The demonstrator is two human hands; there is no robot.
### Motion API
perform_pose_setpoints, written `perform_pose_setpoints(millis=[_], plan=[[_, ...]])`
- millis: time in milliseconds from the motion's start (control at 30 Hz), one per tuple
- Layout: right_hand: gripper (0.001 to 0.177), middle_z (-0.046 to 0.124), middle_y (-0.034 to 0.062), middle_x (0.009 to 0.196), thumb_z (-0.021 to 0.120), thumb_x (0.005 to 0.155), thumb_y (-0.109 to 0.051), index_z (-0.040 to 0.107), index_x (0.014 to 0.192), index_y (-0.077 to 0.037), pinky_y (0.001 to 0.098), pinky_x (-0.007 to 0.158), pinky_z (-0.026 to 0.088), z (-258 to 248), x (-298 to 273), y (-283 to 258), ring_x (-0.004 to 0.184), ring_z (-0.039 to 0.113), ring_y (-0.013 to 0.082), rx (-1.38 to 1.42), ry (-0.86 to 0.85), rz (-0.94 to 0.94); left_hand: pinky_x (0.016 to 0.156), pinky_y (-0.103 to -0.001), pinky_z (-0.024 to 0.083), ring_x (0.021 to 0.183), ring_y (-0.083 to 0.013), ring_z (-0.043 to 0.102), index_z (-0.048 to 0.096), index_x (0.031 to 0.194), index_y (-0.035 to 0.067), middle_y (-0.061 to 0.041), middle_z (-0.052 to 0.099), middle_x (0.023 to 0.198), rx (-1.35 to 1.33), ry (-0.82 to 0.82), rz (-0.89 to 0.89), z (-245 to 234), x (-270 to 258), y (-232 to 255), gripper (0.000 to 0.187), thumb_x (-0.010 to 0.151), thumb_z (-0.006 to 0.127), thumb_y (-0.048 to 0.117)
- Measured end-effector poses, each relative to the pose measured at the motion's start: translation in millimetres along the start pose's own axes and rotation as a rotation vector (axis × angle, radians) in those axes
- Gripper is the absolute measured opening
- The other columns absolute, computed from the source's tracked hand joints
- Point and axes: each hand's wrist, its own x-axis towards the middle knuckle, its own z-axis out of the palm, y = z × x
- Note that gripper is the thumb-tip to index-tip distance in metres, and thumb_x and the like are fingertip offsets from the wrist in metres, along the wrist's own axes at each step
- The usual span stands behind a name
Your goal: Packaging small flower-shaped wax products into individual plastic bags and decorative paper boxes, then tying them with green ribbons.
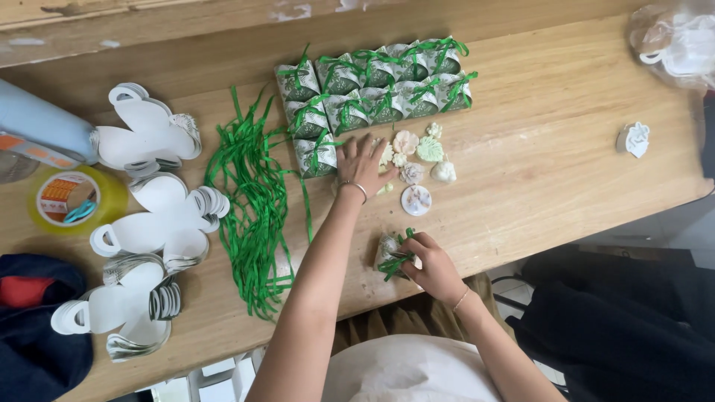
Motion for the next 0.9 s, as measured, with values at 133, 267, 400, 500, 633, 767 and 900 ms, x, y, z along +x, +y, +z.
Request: perform_pose_setpoints(millis=[133, 267, 400, 500, 633, 767, 900], plan=[[0.024, 0.067, 0.0123, 0.108, 0.074, 0.080, -0.002, 0.067, 0.103, -0.004, 0.0386, 0.080, 0.058, -14, 4, 4, 0.092, 0.070, 0.0314, 0.076, -0.029, 0.050, 0.110, -0.062, 0.024, 0.143, -0.0364, 0.030, 0.040, 0.156, 0.027, -0.006, 0.034, 0.162, -0.040, 0.000, 0.004, 20, -13, 0, 0.084, 0.085, 0.062, 0.067], [0.023, 0.071, 0.0109, 0.114, 0.070, 0.082, 0.007, 0.071, 0.104, -0.002, 0.0314, 0.083, 0.063, -48, 20, 3, 0.098, 0.074, 0.0245, 0.183, 0.025, 0.053, 0.118, -0.061, 0.018, 0.147, -0.0342, 0.029, 0.041, 0.156, 0.022, -0.007, 0.036, 0.161, -0.040, 0.040, 0.044, 27, -39, 6, 0.086, 0.086, 0.063, 0.067], [0.017, 0.071, 0.0126, 0.119, 0.073, 0.087, 0.006, 0.075, 0.102, -0.002, 0.0308, 0.090, 0.058, -76, 60, -5, 0.105, 0.073, 0.0236, 0.072, 0.170, -0.133, 0.116, -0.060, 0.014, 0.145, -0.0364, 0.027, 0.045, 0.153, 0.020, -0.012, 0.036, 0.158, 0.036, 0.100, 0.024, 29, -67, 17, 0.086, 0.078, 0.067, 0.058], [0.022, 0.071, 0.0134, 0.114, 0.077, 0.083, 0.003, 0.075, 0.104, -0.003, 0.0337, 0.082, 0.060, -82, 108, -29, 0.099, 0.072, 0.0265, -0.012, 0.237, -0.282, 0.118, -0.064, 0.011, 0.147, -0.0420, 0.025, 0.059, 0.132, 0.020, -0.017, 0.034, 0.158, -0.165, 0.044, -0.025, -2, -85, 29, 0.058, 0.090, 0.063, 0.059], [0.022, 0.070, 0.0126, 0.106, 0.077, 0.082, 0.001, 0.076, 0.103, -0.006, 0.0366, 0.077, 0.059, -53, 172, -14, 0.095, 0.069, 0.0289, -0.037, 0.213, -0.339, 0.123, -0.065, 0.020, 0.141, -0.0406, 0.041, 0.057, 0.142, 0.006, -0.017, 0.046, 0.148, -0.386, 0.347, 0.067, -8, -124, 21, 0.061, 0.094, 0.068, 0.042], [0.021, 0.067, 0.0121, 0.096, 0.079, 0.078, -0.003, 0.077, 0.098, -0.009, 0.0425, 0.082, 0.055, -32, 213, 0, 0.094, 0.065, 0.0327, -0.139, 0.187, -0.424, 0.120, -0.060, 0.031, 0.133, -0.0351, 0.052, 0.064, 0.131, 0.008, -0.012, 0.057, 0.140, -0.536, 0.556, 0.096, -53, -194, 6, 0.042, 0.090, 0.070, 0.015], [0.021, 0.066, 0.0137, 0.099, 0.079, 0.076, -0.005, 0.077, 0.096, -0.010, 0.0440, 0.085, 0.054, -15, 230, 8, 0.096, 0.065, 0.0348, -0.205, 0.125, -0.475, 0.103, -0.046, 0.047, 0.119, -0.0345, 0.061, 0.069, 0.117, 0.007, -0.011, 0.065, 0.122, -0.577, 0.525, -0.079, -65, -271, -22, 0.033, 0.085, 0.071, 0.004]])
